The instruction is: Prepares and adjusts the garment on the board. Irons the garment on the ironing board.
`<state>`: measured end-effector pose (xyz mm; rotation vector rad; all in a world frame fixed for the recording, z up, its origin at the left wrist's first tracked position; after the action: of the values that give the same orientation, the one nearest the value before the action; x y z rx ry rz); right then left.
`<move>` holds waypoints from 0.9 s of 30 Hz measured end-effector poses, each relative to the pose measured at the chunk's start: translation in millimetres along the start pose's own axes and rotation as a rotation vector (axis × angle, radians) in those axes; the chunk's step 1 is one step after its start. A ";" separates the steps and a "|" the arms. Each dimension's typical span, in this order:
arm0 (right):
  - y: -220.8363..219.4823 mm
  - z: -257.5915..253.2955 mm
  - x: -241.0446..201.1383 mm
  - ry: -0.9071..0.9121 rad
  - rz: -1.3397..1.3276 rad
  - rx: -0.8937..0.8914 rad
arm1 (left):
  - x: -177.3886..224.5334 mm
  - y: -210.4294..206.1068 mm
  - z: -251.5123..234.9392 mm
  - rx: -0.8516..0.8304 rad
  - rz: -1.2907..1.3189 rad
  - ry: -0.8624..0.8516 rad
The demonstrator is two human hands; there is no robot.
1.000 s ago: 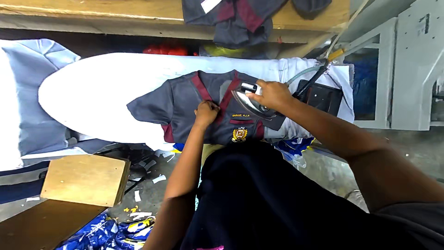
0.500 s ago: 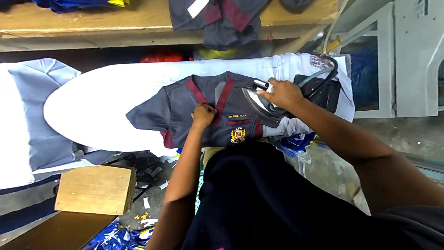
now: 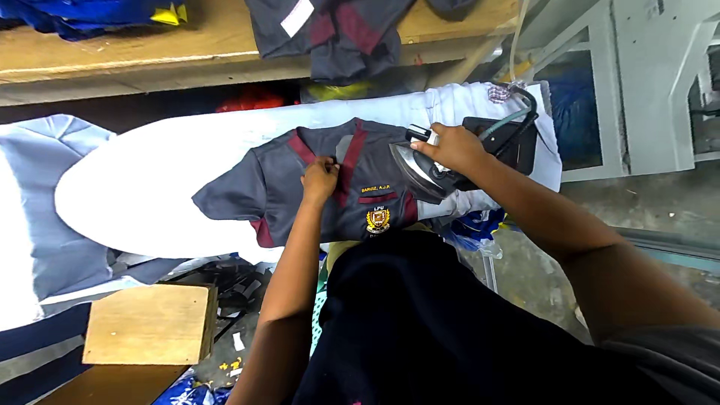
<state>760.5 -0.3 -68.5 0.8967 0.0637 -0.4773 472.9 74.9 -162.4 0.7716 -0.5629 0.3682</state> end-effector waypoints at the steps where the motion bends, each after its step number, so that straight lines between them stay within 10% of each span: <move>1: -0.3 -4.8 -4.5 0.001 -0.012 0.014 | 4.5 1.5 -4.6 0.015 -0.007 -0.010; 13: -17.8 20.5 -5.5 0.133 0.133 -0.115 | 25.0 -3.0 -31.9 0.012 -0.099 0.052; 27: 53.6 26.8 164.7 -0.071 0.021 0.109 | 31.1 1.4 -35.1 -0.099 0.411 -0.007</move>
<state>926.6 -53.9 -53.3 0.9852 -0.0363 -0.4960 508.8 105.1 -163.4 0.5593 -0.7427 0.7111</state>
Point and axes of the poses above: each hand's wrist, its own z-axis away from the middle knuckle, its own y-axis out of the back of the hand, x = y × z, the point moved 7 cm from there along -z, towards the middle knuckle, and after that the axes turned 9 degrees about -x, right-handed, at the moved point
